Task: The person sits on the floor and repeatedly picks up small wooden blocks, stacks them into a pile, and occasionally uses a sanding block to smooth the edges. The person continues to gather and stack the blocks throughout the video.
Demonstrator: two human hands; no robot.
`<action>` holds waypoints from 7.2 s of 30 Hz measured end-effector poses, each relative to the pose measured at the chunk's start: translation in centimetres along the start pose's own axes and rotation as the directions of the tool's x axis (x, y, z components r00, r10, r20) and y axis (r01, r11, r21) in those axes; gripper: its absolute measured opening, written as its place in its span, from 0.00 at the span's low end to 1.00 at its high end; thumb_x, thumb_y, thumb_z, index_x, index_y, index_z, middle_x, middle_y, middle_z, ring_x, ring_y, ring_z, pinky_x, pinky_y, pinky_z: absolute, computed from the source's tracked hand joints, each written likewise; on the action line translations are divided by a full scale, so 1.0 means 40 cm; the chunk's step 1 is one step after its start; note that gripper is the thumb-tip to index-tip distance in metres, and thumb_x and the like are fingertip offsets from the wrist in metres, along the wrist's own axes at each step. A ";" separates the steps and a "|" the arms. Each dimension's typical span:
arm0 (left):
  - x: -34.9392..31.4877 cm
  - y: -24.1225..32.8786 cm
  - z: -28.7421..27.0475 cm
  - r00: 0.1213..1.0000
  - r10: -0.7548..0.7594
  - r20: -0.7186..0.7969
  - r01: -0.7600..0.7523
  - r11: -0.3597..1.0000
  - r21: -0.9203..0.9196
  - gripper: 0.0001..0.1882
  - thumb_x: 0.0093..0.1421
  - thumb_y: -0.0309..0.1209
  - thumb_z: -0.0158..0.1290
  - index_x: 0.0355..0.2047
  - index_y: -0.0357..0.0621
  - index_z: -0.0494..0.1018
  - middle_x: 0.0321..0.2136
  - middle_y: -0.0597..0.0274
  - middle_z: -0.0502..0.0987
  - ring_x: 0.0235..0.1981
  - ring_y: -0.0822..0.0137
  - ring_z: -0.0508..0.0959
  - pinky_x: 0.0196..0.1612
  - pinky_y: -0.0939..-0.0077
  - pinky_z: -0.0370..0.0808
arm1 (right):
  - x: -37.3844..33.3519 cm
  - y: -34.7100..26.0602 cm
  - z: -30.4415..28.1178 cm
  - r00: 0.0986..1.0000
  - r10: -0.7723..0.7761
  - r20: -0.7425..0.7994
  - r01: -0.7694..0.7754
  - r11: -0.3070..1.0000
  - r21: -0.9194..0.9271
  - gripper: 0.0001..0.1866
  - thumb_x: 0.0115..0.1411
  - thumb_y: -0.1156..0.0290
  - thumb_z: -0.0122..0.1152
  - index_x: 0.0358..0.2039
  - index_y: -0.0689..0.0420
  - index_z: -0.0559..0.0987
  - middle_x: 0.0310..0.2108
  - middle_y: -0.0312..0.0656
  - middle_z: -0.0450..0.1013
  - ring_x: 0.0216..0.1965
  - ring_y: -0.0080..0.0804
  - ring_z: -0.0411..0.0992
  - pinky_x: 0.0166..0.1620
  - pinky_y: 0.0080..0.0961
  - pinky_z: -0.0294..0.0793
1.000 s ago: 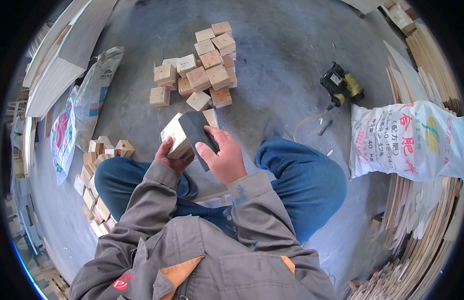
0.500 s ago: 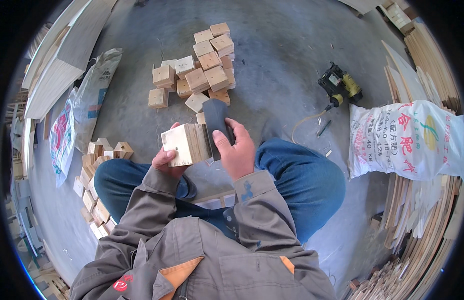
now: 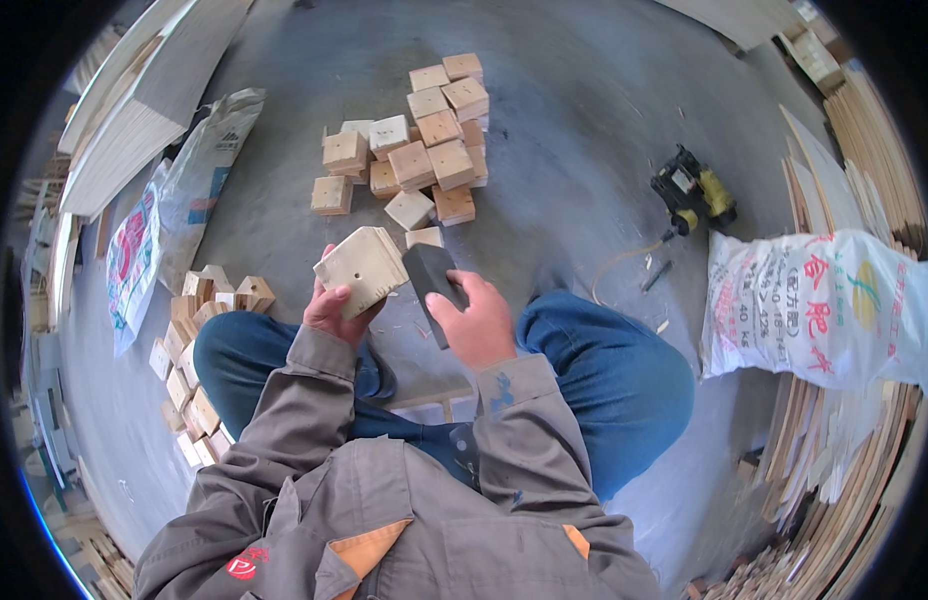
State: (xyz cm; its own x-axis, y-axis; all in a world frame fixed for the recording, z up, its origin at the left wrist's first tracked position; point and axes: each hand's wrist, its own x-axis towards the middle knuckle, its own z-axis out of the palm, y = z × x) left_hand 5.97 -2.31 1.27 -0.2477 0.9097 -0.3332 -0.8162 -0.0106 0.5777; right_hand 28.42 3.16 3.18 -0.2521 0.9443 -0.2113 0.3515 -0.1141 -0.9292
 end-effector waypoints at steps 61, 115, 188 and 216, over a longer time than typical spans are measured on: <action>-1.117 -0.042 -0.727 0.558 -0.120 -0.821 -0.211 0.936 -0.281 0.25 0.61 0.29 0.58 0.58 0.36 0.69 0.53 0.45 0.78 0.55 0.45 0.78 0.60 0.41 0.73 | -0.042 0.026 0.011 0.988 -0.073 0.137 0.101 0.973 -0.207 0.24 0.64 0.65 0.67 0.55 0.66 0.76 0.48 0.50 0.77 0.49 0.34 0.75 0.54 0.29 0.74; -0.721 0.176 -0.618 0.547 -0.163 -0.821 0.192 0.979 -0.067 0.20 0.66 0.41 0.57 0.54 0.48 0.72 0.42 0.56 0.81 0.40 0.56 0.81 0.45 0.53 0.79 | -0.051 -0.091 -0.148 0.998 0.057 -0.005 -0.032 0.616 0.787 0.20 0.68 0.65 0.58 0.55 0.65 0.76 0.50 0.45 0.77 0.51 0.35 0.74 0.56 0.34 0.73; 0.156 0.085 0.101 0.870 -0.173 0.461 -0.079 0.876 0.477 0.56 0.33 0.23 0.65 0.67 0.29 0.56 0.64 0.45 0.67 0.65 0.52 0.69 0.70 0.58 0.62 | -0.115 -0.140 -0.199 0.967 0.126 -0.221 0.078 0.680 0.729 0.30 0.61 0.74 0.63 0.62 0.69 0.66 0.49 0.43 0.73 0.46 0.27 0.71 0.53 0.25 0.70; -0.086 0.061 0.059 0.905 -0.421 -0.066 0.419 0.907 -0.039 0.40 0.53 0.31 0.64 0.64 0.40 0.60 0.55 0.43 0.73 0.57 0.42 0.76 0.64 0.48 0.71 | -0.081 -0.078 0.004 0.995 -0.077 -0.064 0.098 0.875 0.473 0.29 0.65 0.72 0.63 0.63 0.66 0.67 0.53 0.45 0.74 0.51 0.27 0.71 0.56 0.24 0.71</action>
State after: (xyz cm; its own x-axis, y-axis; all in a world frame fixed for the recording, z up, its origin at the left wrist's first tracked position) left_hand 6.06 -4.48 5.59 0.0847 0.8000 -0.5939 -0.8645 0.3554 0.3554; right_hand 28.01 0.41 6.72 -0.2202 0.9682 -0.1190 -0.1437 -0.1529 -0.9777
